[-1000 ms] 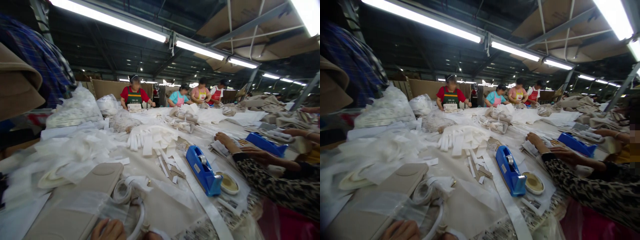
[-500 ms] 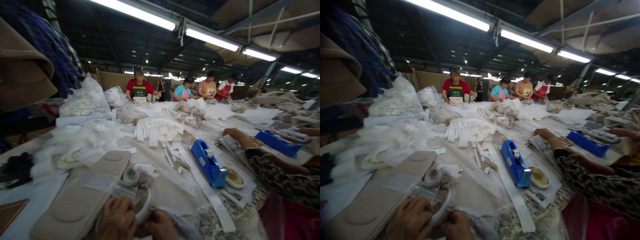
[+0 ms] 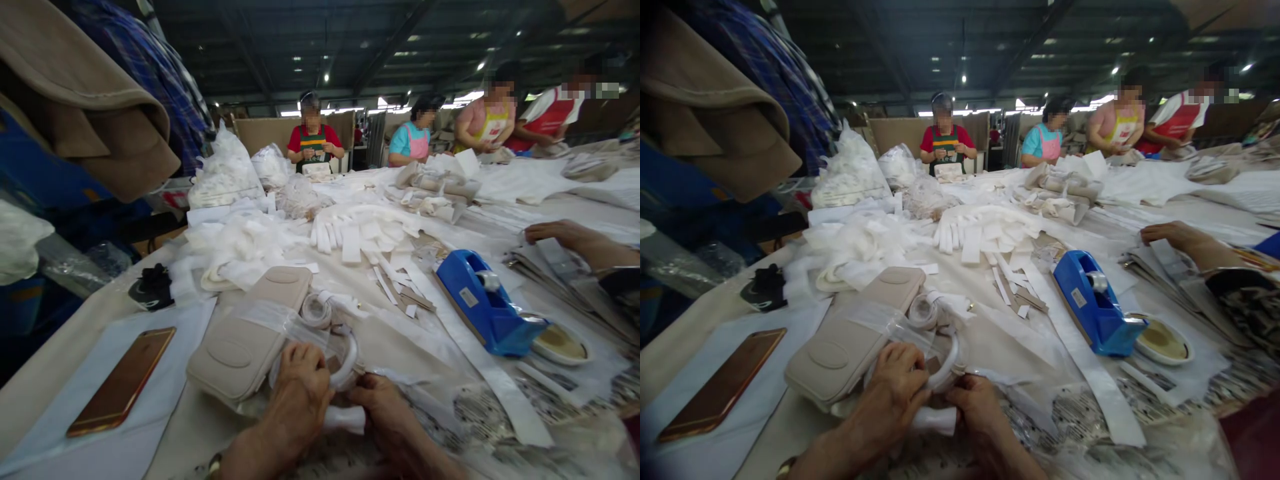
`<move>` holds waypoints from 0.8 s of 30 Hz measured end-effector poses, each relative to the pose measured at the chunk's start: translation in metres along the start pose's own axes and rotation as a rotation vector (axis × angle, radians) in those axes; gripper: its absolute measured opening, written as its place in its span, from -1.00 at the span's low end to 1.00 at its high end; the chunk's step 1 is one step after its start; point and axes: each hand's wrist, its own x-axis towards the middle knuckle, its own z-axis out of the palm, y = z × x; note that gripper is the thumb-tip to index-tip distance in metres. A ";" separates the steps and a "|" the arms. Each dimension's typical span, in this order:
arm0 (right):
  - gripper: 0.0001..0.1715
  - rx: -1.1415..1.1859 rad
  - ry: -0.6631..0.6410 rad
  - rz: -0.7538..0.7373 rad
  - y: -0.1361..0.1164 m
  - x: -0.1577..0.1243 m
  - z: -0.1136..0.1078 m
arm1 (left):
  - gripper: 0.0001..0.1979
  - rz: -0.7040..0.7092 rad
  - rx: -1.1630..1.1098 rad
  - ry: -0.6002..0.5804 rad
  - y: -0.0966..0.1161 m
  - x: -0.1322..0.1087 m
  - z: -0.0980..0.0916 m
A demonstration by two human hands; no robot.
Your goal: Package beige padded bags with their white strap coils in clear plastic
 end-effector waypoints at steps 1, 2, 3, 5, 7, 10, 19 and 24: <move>-0.79 -0.007 -0.009 0.002 0.000 0.001 -0.001 | -0.90 0.026 0.009 0.005 -0.002 0.000 0.001; -0.80 -0.011 -0.016 0.004 0.000 0.001 -0.001 | -0.89 0.051 0.016 0.016 -0.004 0.000 0.001; -0.80 -0.014 -0.022 0.005 0.000 0.002 -0.002 | -0.87 0.075 0.016 0.029 -0.006 -0.001 0.002; -0.82 -0.007 -0.039 0.004 0.001 0.002 -0.002 | -0.84 0.108 -0.008 0.057 -0.009 -0.001 0.002; -0.81 -0.001 -0.043 0.004 0.001 0.002 -0.002 | -0.82 0.109 -0.070 0.095 -0.010 -0.001 0.002; -0.80 -0.004 -0.022 0.017 0.000 0.002 -0.001 | -0.84 0.008 -0.144 0.184 -0.010 0.001 0.002; -0.94 -0.024 0.016 -0.020 -0.006 0.002 0.008 | -0.62 -0.023 -0.107 0.084 -0.010 0.009 0.000; -0.80 -0.165 0.037 -0.074 -0.002 0.005 0.007 | -0.81 -0.110 -0.143 0.000 -0.006 0.011 -0.005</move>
